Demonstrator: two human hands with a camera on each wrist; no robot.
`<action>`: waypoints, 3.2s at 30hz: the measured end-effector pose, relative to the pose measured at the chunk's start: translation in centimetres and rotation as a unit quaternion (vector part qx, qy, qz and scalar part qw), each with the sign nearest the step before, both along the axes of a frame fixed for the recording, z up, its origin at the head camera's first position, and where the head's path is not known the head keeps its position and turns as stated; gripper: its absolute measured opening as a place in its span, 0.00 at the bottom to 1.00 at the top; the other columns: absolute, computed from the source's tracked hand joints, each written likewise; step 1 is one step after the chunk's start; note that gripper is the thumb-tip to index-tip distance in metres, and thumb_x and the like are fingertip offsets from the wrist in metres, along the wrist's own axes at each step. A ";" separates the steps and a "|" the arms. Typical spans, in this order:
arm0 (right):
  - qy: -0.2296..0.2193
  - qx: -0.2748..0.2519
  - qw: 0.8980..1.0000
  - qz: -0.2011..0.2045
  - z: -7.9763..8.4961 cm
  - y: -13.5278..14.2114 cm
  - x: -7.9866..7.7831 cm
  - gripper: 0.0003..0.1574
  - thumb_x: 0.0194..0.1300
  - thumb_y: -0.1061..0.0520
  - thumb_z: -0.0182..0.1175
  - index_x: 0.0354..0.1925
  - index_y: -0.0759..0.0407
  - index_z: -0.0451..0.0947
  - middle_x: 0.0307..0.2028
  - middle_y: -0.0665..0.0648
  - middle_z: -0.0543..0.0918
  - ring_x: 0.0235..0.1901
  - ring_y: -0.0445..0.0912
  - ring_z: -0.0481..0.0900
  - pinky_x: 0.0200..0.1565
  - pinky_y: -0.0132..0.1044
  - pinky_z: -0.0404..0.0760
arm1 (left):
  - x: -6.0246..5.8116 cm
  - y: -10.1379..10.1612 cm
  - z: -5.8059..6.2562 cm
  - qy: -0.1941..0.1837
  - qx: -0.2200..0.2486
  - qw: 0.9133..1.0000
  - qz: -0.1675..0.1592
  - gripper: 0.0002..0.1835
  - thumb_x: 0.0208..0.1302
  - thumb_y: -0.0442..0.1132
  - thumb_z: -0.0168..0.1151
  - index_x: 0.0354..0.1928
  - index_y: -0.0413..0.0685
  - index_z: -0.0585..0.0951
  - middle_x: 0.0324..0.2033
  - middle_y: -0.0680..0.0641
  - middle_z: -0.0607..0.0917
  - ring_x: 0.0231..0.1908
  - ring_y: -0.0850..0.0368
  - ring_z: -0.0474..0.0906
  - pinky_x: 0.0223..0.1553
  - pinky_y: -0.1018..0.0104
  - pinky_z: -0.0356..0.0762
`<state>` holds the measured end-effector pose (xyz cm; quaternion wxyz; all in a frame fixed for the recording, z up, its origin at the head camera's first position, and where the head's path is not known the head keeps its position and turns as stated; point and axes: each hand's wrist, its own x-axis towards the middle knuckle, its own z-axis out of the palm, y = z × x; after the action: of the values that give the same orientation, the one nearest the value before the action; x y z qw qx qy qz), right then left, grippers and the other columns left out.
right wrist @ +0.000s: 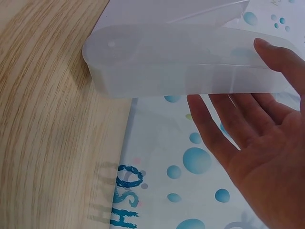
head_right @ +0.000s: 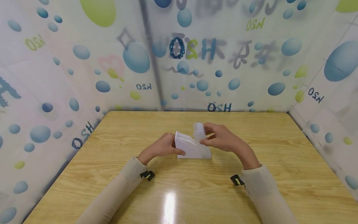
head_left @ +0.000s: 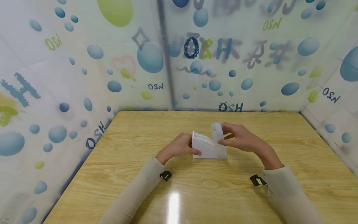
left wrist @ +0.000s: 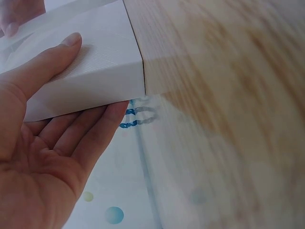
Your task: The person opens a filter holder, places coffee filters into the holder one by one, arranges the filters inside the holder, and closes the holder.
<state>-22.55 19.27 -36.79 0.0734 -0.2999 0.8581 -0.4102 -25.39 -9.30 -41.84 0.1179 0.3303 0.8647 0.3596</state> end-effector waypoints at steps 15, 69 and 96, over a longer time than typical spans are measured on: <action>-0.012 0.003 1.000 0.006 -0.2 -0.2 0.0 0.26 0.72 0.55 0.67 0.63 0.61 0.74 0.53 0.60 0.84 0.56 0.58 0.83 0.56 0.56 0.84 | 0.1 0.0 0.0 -0.009 0.000 1.000 0.005 0.20 0.60 0.40 0.78 0.54 0.48 0.86 0.43 0.48 0.92 0.37 0.64 0.87 0.40 0.71 0.85; -0.023 0.043 0.999 0.022 -1.3 -1.0 -0.4 0.24 0.72 0.54 0.66 0.61 0.60 0.75 0.55 0.60 0.85 0.58 0.60 0.83 0.58 0.60 0.83 | 0.0 0.0 -0.1 -0.007 0.003 1.000 0.003 0.19 0.61 0.40 0.77 0.53 0.48 0.85 0.42 0.49 0.91 0.35 0.66 0.86 0.39 0.70 0.84; -0.035 0.067 0.997 0.026 -1.7 -1.1 -0.5 0.25 0.72 0.54 0.66 0.63 0.60 0.75 0.56 0.60 0.85 0.58 0.58 0.83 0.58 0.57 0.83 | -0.1 0.0 -0.3 -0.004 0.003 1.000 -0.002 0.18 0.60 0.40 0.78 0.52 0.48 0.86 0.41 0.49 0.92 0.36 0.65 0.87 0.39 0.71 0.84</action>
<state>-23.04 18.13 -38.48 0.1341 -0.3024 0.8725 -0.3596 -25.53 -9.29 -42.17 0.1215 0.3310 0.8624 0.3632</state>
